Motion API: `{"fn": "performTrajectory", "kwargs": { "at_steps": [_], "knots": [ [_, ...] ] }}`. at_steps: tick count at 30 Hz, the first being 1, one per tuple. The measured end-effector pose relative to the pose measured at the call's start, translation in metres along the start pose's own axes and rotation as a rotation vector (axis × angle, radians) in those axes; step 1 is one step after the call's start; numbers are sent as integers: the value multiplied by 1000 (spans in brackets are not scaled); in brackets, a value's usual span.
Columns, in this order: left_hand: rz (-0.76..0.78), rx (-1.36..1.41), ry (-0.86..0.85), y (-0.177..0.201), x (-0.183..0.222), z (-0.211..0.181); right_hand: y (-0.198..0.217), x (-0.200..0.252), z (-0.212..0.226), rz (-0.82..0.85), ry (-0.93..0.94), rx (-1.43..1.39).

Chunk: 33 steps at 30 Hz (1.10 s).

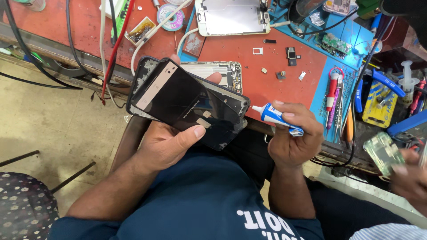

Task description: The person uses a red-handled screwdriver to remove screws from a disassembled smartphone chassis. They then apply adhesive from a tube along the edges of a separate black smartphone screen assembly and secure it with a pink rubber band.

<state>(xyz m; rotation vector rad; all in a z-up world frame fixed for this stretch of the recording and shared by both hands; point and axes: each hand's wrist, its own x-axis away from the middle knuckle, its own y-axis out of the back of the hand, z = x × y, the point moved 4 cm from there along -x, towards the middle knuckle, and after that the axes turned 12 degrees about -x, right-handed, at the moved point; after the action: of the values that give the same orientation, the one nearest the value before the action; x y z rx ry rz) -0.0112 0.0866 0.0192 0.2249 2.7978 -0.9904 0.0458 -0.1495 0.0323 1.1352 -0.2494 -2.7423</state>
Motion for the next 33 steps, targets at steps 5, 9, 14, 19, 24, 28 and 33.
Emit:
{"fn": "performTrajectory", "kwargs": {
  "at_steps": [5,9,14,19,24,28,33],
  "knots": [
    [26,-14,-12,-4,-2,0,5,1,-1,-31,-19,-13],
    [35,-34,12,-4,0,4,9,3,-2,-47,-24,-30],
    [20,-70,70,-3,6,17,16,4,-3,-41,-39,-28],
    [45,-178,88,-1,8,27,22,5,-5,-64,-34,-53],
    [65,-235,85,-4,4,30,26,7,-6,-74,-31,-30],
    [81,-274,91,-10,0,31,30,6,-5,-69,-37,-14],
    [81,-281,125,-20,-7,28,31,1,0,-42,-35,1]
  ]
}}
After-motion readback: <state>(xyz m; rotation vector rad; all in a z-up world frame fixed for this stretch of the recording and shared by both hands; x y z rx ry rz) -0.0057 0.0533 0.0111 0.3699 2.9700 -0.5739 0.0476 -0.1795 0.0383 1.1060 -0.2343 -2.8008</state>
